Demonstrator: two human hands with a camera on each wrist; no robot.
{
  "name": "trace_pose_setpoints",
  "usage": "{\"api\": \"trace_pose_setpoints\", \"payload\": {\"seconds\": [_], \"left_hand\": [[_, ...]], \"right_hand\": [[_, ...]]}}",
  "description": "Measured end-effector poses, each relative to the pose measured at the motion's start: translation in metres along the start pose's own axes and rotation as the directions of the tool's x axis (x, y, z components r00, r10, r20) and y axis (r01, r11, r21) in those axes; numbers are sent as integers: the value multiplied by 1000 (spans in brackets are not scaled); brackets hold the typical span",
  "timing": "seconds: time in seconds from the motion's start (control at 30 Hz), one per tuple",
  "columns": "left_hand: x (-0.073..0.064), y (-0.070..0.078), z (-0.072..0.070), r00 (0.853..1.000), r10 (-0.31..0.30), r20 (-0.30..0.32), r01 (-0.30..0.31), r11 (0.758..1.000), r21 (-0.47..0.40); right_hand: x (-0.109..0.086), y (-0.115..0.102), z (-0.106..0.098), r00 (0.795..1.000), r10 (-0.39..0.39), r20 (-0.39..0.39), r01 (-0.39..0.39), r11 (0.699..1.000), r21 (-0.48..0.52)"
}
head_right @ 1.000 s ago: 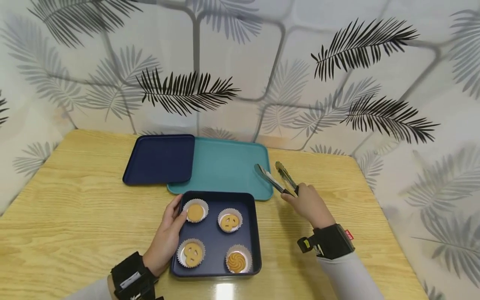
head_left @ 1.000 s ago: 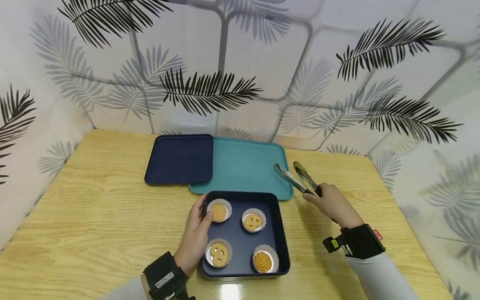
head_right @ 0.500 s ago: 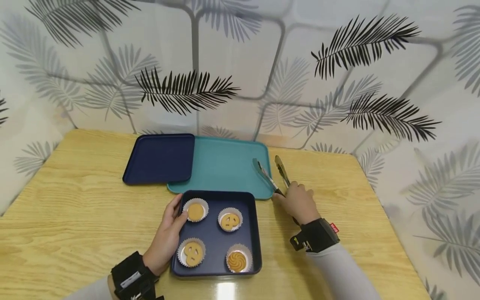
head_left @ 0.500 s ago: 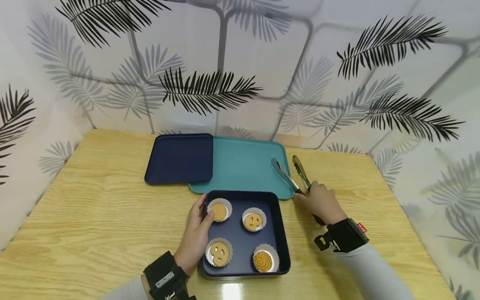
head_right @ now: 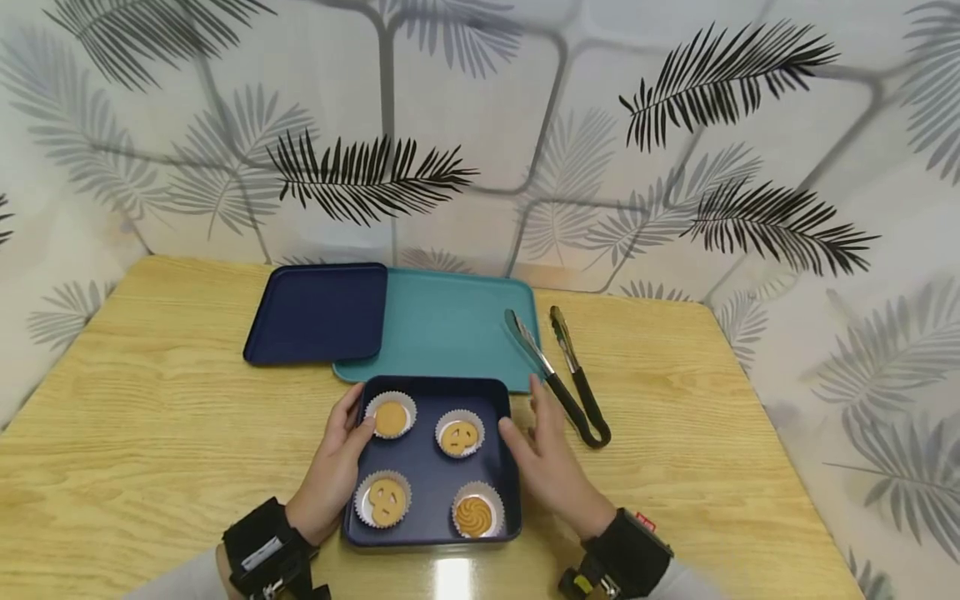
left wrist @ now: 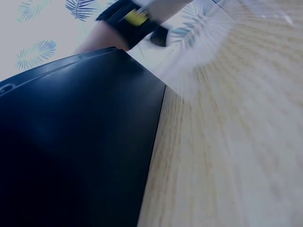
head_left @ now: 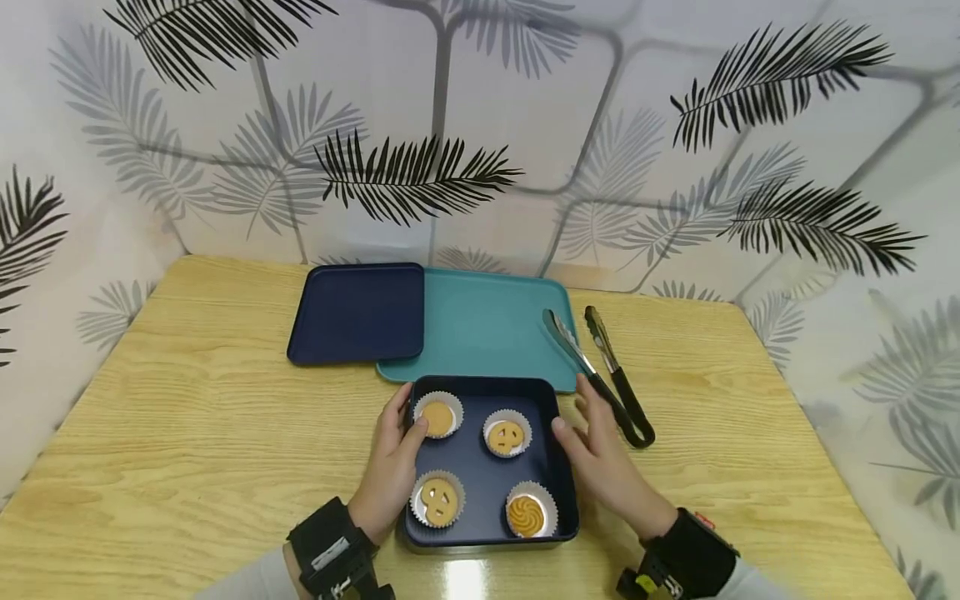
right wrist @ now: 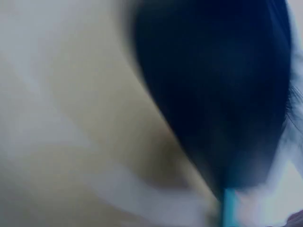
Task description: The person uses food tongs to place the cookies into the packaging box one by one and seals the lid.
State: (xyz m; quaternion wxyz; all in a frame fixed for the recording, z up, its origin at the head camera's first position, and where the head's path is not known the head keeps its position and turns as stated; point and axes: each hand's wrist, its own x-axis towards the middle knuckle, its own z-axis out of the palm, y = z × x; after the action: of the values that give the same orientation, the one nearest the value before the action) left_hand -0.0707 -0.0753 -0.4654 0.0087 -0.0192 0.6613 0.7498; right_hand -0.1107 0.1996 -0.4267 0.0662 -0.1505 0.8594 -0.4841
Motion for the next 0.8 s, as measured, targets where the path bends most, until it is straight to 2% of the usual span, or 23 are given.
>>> {"api": "trace_pose_setpoints", "payload": {"seconds": [0.1,0.27,0.33,0.37,0.4,0.43,0.47,0.5,0.53,0.57,0.6,0.63,0.7,0.77,0.8], "left_hand": [[0,2,0,1000,1,2,-1,1000,0],[0,7,-6,999,-9,46,6,998,60],[3,12,-15,999,-12,48,4,988,154],[6,15,-21,999,-3,46,-7,976,219],[12,18,-28,999,23,48,-36,952,303],[21,22,-36,996,67,54,-84,908,411],[32,25,-45,991,121,64,-137,843,520],[44,29,-54,981,172,88,-189,758,624],[58,32,-62,970,212,121,-234,661,713],[72,34,-69,957,241,159,-269,549,791],[85,35,-75,951,241,195,-286,443,850],[97,35,-81,951,216,223,-289,354,889],[114,36,-85,965,102,240,-259,259,931],[124,37,-82,974,-13,224,-218,192,957],[127,38,-80,976,-58,212,-200,172,965]], "right_hand": [[-11,-1,23,998,51,48,-57,988,144],[-18,1,36,997,70,18,-72,943,325],[-21,1,38,998,65,14,-65,931,360],[-22,1,38,998,65,17,-66,928,368],[-23,2,39,998,67,19,-69,926,371],[-24,2,39,997,68,21,-71,923,378],[-24,3,40,998,60,21,-64,918,391],[-24,3,40,998,62,19,-65,916,396],[-24,4,40,998,63,20,-66,914,399],[-24,5,39,998,66,20,-69,914,401],[-24,6,39,997,69,16,-70,912,403],[-24,6,38,997,71,16,-71,908,412],[-24,7,37,998,69,9,-66,908,413],[-25,7,36,998,66,9,-64,907,415],[-25,7,35,998,64,10,-62,906,420]]}}
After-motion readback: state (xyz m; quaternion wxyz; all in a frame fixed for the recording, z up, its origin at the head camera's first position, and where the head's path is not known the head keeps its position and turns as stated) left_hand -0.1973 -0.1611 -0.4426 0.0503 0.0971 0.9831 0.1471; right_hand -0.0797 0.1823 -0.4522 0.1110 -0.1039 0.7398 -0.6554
